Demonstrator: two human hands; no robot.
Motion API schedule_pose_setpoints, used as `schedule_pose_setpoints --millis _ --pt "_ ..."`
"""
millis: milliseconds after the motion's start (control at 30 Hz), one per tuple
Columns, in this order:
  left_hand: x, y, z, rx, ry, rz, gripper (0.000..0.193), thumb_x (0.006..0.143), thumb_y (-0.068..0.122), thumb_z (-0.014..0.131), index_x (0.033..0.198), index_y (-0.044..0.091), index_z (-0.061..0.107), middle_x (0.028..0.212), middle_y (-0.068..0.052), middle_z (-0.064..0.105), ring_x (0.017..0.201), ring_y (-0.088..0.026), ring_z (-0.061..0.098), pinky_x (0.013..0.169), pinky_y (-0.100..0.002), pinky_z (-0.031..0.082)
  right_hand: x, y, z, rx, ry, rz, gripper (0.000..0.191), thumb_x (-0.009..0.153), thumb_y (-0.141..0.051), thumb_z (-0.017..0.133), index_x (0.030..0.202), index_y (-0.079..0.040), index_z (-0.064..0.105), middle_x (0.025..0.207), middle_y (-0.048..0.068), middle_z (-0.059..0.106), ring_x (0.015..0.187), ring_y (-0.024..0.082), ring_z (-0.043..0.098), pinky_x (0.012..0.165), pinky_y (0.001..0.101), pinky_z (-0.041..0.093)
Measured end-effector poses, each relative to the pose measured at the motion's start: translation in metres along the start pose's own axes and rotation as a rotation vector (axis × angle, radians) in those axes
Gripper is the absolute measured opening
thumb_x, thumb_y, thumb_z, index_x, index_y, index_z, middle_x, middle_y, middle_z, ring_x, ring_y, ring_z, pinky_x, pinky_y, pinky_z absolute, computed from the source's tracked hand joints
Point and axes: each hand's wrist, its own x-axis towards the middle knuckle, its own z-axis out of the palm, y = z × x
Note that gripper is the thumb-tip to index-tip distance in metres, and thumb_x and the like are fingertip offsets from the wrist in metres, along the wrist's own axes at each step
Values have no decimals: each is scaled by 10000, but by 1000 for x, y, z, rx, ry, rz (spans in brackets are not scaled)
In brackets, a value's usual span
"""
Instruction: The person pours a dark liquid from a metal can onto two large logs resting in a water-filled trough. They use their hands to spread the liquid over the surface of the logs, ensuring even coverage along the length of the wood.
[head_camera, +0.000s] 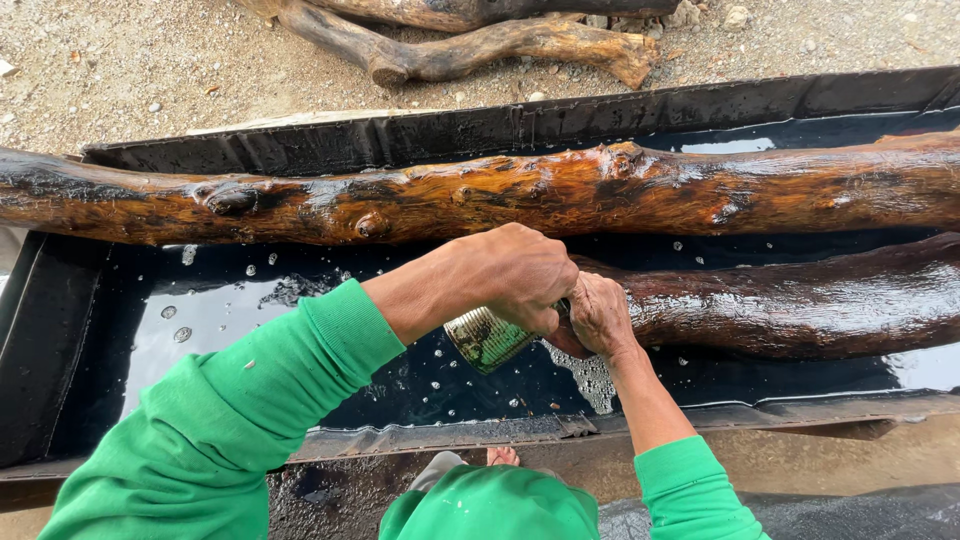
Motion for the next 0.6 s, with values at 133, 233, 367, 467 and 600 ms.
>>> schedule_pose_setpoints --millis 133,233,367,467,600 --pt "1 -5 -4 -3 60 17 280 716 298 714 740 23 759 680 -160 715 592 -291 705 533 -439 582 2 -3 -3 58 -9 36 565 1085 -435 270 941 -34 642 869 210 685 882 437 630 779 544 476" --pt "5 -7 -7 2 15 -7 258 709 278 687 714 29 757 675 -148 720 589 -292 709 533 -449 578 3 -2 -3 40 -24 57 575 1074 -459 286 947 -32 650 858 217 681 862 439 629 773 545 477" --pt "7 -8 -9 7 51 20 272 699 295 703 716 29 759 674 -166 712 587 -302 691 543 -442 566 2 1 -1 67 -15 82 593 1057 -495 309 923 -29 651 846 220 678 853 435 631 766 540 477" --pt "8 -7 -9 -9 48 12 264 680 290 706 709 33 761 670 -159 712 575 -293 687 525 -436 563 2 2 0 64 -5 57 595 1053 -503 300 930 -42 655 846 210 681 842 428 631 759 535 481" --pt "7 -8 -8 -24 48 0 248 664 279 709 712 42 764 656 -158 709 563 -287 685 511 -430 560 2 1 0 59 -36 105 623 1056 -525 275 916 -49 650 825 193 682 817 406 637 760 524 490"
